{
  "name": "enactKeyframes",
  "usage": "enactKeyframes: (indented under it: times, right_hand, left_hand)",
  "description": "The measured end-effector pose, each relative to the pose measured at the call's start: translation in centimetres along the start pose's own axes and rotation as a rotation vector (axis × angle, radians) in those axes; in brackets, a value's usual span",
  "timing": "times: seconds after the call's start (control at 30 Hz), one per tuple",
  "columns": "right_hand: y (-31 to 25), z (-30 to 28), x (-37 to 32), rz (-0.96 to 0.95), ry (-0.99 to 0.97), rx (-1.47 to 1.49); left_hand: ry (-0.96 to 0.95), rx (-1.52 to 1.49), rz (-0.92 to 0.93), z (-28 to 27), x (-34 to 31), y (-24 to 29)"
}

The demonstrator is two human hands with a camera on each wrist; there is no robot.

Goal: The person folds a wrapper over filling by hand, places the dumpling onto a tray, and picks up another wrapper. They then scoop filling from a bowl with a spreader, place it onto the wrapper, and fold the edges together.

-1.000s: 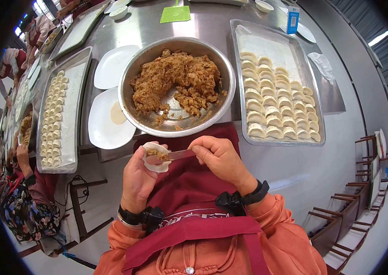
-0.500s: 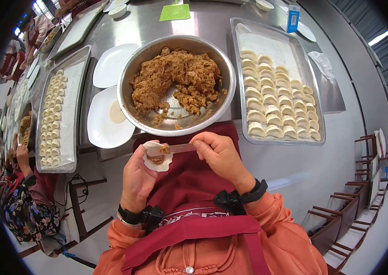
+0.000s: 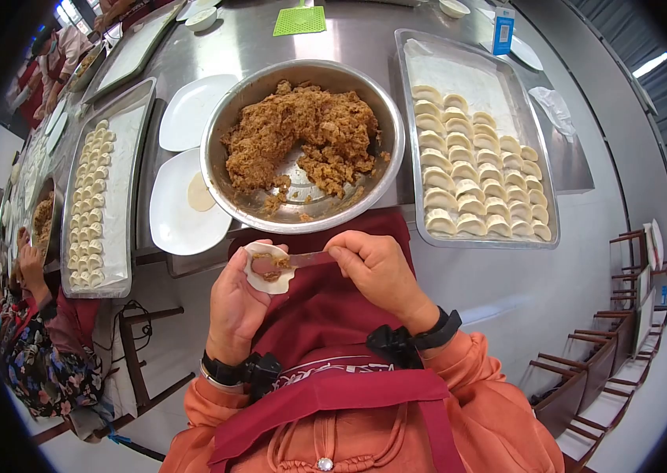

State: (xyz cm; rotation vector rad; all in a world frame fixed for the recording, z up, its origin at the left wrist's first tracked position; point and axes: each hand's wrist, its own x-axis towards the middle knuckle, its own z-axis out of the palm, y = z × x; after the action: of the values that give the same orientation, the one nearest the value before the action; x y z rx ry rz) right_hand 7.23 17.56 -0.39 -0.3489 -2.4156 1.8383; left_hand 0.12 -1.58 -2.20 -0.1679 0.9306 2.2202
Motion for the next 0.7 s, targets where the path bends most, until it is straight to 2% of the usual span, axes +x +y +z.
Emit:
enactKeyframes:
  times: [0.17,0.33,0.57,0.63,0.7]
  right_hand:
    - [-0.7,-0.7,-0.3,-0.051,-0.009,-0.036]
    - [-0.8,-1.3,-0.2,-0.136,0.077,-0.033]
    - [-0.7,-2.0,0.1,-0.125,0.159,-0.051]
    - [-0.1,-2.1,0.4,-0.291,0.213,-0.207]
    - [-0.4,-2.1,0.3,-0.278,0.213,-0.209]
  left_hand:
    - [0.003,-0.013,-0.015,0.2,-0.1,0.2]
    - [-0.008,-0.024,-0.01,0.2,0.0,0.2]
    - [0.019,-0.057,-0.02,-0.2,0.1,0.0]
    - [0.019,-0.06,-0.029,-0.3,0.2,0.0]
    - [0.041,-0.07,-0.03,-0.3,0.2,-0.2]
